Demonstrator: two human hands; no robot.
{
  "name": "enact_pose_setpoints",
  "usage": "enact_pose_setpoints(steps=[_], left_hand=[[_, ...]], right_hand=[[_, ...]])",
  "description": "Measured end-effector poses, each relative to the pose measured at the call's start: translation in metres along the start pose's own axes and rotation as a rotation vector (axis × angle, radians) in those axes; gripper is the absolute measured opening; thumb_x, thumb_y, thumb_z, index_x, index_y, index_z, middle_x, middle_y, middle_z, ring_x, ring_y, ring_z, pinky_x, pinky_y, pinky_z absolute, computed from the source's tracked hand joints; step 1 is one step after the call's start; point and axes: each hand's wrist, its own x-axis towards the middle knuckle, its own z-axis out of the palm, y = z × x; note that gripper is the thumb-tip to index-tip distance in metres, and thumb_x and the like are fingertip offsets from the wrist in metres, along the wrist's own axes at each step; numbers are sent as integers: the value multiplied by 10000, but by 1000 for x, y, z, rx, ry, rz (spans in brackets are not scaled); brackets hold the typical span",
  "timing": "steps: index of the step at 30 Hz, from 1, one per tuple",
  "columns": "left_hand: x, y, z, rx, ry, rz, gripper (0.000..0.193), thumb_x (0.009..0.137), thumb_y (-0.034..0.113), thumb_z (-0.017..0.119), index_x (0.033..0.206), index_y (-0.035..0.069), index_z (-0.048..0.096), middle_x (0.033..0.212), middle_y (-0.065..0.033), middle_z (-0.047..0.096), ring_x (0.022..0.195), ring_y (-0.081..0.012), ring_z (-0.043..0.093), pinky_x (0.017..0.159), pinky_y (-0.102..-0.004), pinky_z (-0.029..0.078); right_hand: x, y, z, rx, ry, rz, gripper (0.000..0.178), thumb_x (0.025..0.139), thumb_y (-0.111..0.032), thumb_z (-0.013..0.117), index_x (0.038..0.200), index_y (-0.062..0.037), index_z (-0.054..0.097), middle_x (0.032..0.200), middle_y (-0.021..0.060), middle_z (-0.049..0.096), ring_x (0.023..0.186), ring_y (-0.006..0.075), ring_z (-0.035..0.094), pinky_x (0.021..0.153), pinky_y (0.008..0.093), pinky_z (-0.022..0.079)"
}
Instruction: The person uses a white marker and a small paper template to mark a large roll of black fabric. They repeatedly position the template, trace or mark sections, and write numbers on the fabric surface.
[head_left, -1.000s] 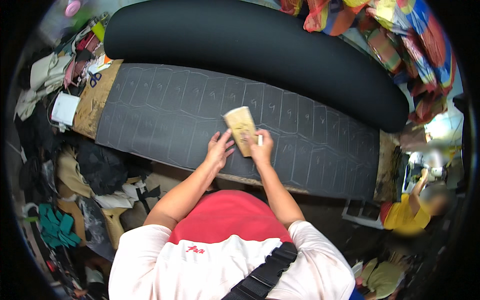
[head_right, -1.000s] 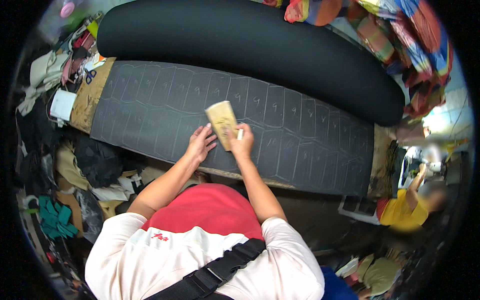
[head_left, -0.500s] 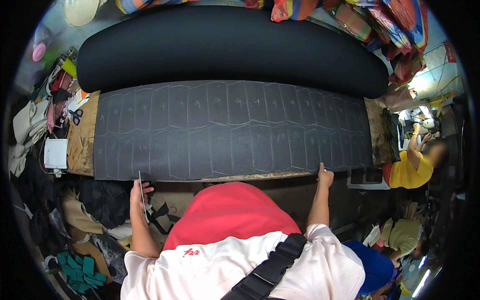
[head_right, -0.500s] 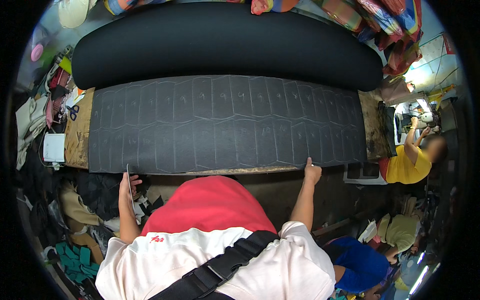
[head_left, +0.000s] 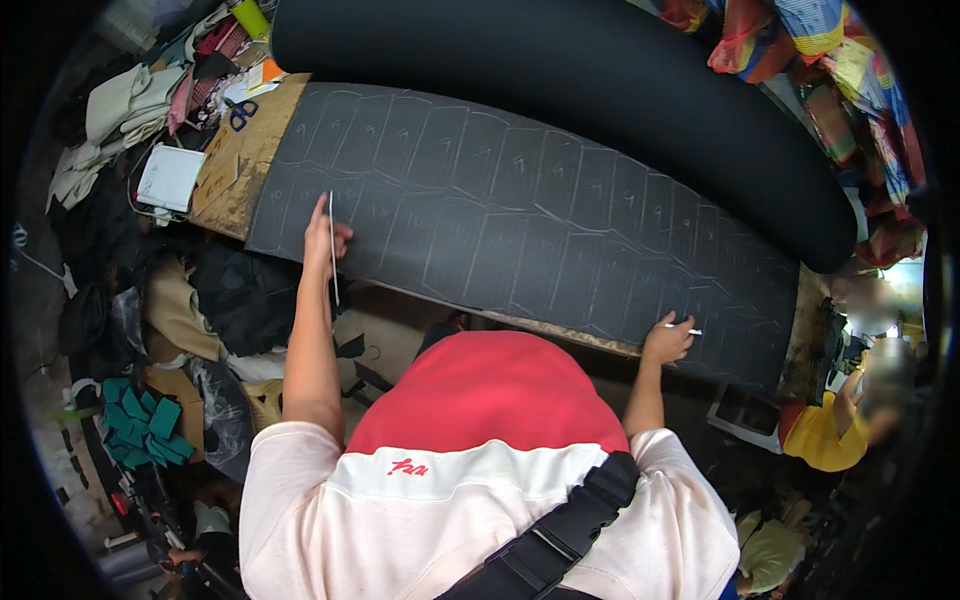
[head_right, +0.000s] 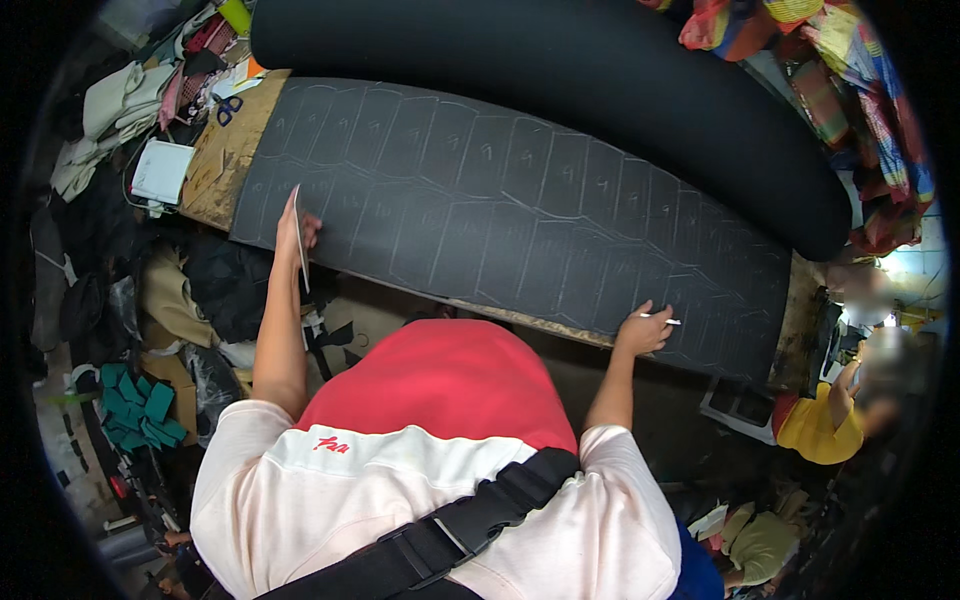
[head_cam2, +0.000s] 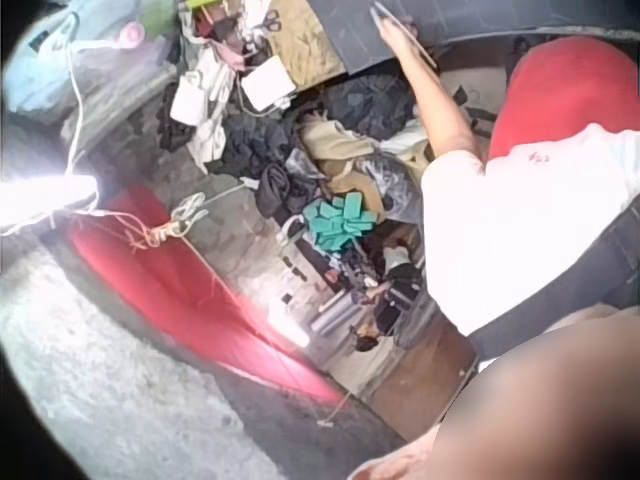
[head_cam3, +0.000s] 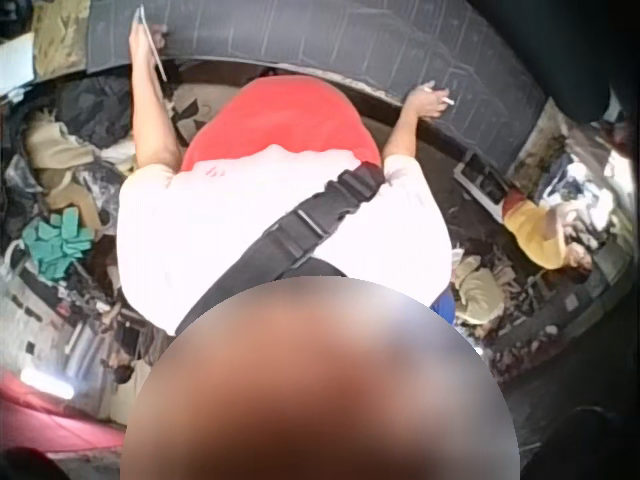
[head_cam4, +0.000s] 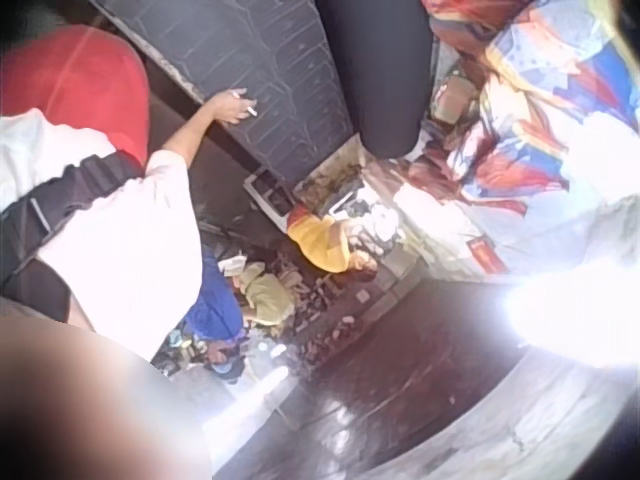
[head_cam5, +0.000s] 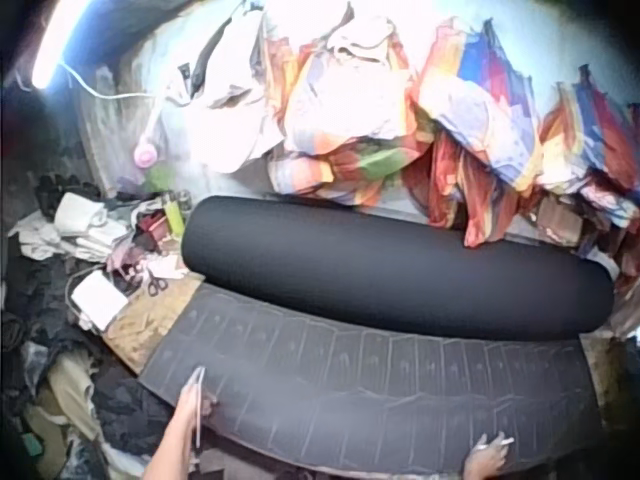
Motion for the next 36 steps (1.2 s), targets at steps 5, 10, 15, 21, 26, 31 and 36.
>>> enact_pose_setpoints(steps=[5, 10, 15, 21, 26, 31, 36], left_hand=[[81, 18, 3, -383, -266, 29, 242, 927, 221, 359, 1028, 41, 485, 716, -148, 584, 388, -134, 375, 384, -306, 341], [115, 30, 21, -303, -131, -240, 291, 949, 308, 364, 1042, 33, 382, 718, -181, 580, 367, -132, 352, 381, -303, 330], [93, 41, 75, -28, -322, -139, 564, 966, 447, 313, 1364, 54, 239, 681, -171, 552, 365, -114, 348, 376, -264, 324], [64, 37, 123, 320, -419, -151, 632, 900, 169, 259, 1465, 140, -22, 707, -162, 613, 384, -120, 393, 369, -268, 359], [58, 36, 129, 446, -407, -115, 696, 847, 150, 316, 1463, 91, -1, 740, -142, 624, 502, -165, 584, 391, -278, 398], [60, 23, 135, 406, -328, -10, 701, 839, 135, 346, 1459, 54, 27, 760, -126, 610, 510, -182, 594, 487, -296, 470], [82, 5, 133, 494, -312, 28, 719, 827, 151, 387, 1455, 33, 58, 898, -200, 628, 586, -245, 629, 599, -334, 510]], right_hand=[[-2, 16, 12, 50, 31, -89, 489, 897, -352, 524, 1276, -54, 443, 1209, 186, 538, 1172, 344, 456, 935, 476, 370], [-3, 16, 14, 64, 43, -74, 482, 890, -343, 531, 1268, -55, 444, 1180, 192, 545, 1139, 351, 477, 939, 467, 367], [-4, 16, 20, 95, 93, -39, 469, 876, -334, 550, 1242, -54, 465, 1170, 197, 547, 1120, 346, 490, 948, 463, 353], [-5, 16, 21, 109, 107, -35, 447, 873, -320, 558, 1231, -64, 481, 1164, 184, 552, 1115, 342, 498, 947, 461, 353], [-5, 16, 21, 131, 130, -41, 441, 868, -307, 570, 1228, -68, 482, 1170, 178, 551, 1125, 342, 493, 949, 475, 348], [-5, 18, 23, 139, 130, -45, 433, 868, -302, 573, 1223, -70, 486, 1179, 175, 547, 1132, 343, 488, 951, 482, 343], [-4, 18, 23, 149, 135, -36, 451, 870, -337, 553, 1232, -75, 492, 1189, 191, 545, 1127, 349, 485, 961, 479, 337]])
